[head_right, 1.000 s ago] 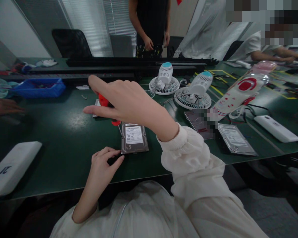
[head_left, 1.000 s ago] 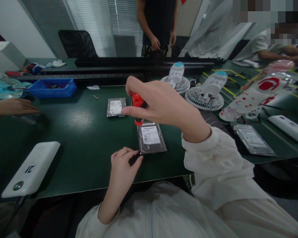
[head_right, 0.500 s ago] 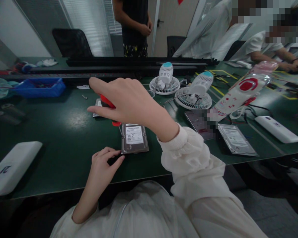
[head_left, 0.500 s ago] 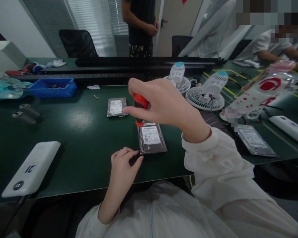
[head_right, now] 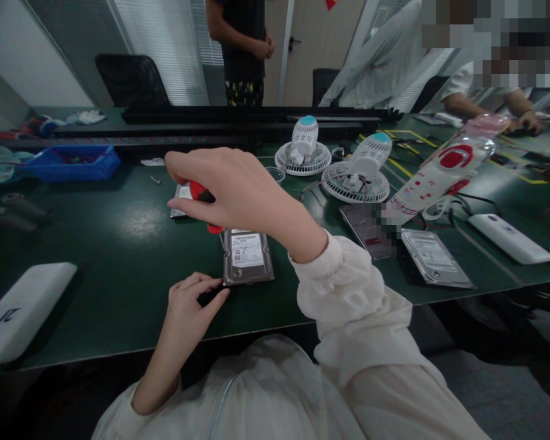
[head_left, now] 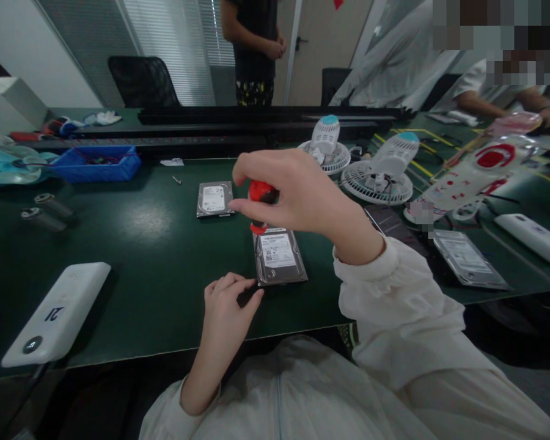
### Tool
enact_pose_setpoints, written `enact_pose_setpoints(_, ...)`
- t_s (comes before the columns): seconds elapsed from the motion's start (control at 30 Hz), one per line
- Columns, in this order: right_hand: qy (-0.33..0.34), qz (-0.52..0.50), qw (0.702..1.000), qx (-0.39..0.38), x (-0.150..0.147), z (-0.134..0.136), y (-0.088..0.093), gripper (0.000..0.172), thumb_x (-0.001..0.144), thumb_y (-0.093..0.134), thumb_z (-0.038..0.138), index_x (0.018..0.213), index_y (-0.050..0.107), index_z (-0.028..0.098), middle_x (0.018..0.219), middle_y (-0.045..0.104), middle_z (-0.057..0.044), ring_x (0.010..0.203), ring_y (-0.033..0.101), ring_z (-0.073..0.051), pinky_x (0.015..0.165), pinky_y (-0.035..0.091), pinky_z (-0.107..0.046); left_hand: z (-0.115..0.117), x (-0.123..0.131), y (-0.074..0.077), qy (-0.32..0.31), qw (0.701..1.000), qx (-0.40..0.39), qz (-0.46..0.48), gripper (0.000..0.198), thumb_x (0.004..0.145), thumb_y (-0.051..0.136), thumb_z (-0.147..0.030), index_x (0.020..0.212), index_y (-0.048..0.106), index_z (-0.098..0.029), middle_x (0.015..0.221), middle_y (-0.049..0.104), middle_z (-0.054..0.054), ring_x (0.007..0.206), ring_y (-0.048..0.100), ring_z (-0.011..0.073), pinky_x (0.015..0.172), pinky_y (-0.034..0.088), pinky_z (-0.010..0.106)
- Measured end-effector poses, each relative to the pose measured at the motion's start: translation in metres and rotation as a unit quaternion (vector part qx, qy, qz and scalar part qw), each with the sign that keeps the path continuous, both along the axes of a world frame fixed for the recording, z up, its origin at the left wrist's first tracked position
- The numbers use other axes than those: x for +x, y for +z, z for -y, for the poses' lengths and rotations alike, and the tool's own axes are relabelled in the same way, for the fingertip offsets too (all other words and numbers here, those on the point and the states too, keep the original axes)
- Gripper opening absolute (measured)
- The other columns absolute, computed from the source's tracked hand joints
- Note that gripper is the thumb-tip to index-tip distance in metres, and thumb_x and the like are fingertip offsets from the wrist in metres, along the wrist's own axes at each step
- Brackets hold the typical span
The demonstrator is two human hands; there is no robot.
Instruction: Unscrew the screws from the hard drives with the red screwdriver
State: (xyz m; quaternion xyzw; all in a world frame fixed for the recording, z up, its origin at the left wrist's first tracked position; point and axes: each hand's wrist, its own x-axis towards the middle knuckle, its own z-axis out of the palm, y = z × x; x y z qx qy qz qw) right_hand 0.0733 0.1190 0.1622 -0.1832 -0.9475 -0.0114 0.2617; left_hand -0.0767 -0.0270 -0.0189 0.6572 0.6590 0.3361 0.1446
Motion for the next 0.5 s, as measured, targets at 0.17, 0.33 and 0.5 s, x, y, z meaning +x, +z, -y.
enact_pose_setpoints(0.17,-0.035,0.038,0.999,0.015,0.0036,0.0035,0.0043,0.032,0.108,0.048,0.046,0.112,0.058,0.015,0.105,0.062,-0.005,0.086,0.054,-0.017,0.076,0.04,-0.031,-0.0002,-0.0006,-0.0005,-0.001,1.0,0.001,0.002,0.01,0.093,0.077,-0.024,0.1,0.083,-0.025,0.098,0.077,0.002,0.094,0.074,0.0251,0.096,0.05,0.046)
enact_pose_setpoints(0.33,0.064,0.03,0.997,-0.006,0.0085,-0.0006,0.0048,0.025,0.103,0.037,0.017,0.125,0.049,0.014,0.122,0.058,-0.007,0.104,0.056,-0.017,0.092,0.046,-0.033,-0.0009,-0.0003,-0.0012,-0.004,1.0,0.002,0.002,0.009,0.094,0.076,-0.024,0.1,0.083,-0.024,0.098,0.077,0.002,0.094,0.074,0.0253,0.096,0.05,0.046)
enact_pose_setpoints(0.5,0.009,0.031,0.999,0.003,0.0063,-0.0035,0.0045,0.021,0.108,0.05,0.034,0.119,0.052,0.016,0.109,0.061,-0.004,0.094,0.057,-0.016,0.087,0.045,-0.032,-0.0012,-0.0002,-0.0022,-0.003,1.0,0.007,0.006,0.009,0.093,0.076,-0.024,0.099,0.083,-0.024,0.098,0.076,0.002,0.094,0.074,0.0247,0.094,0.05,0.045)
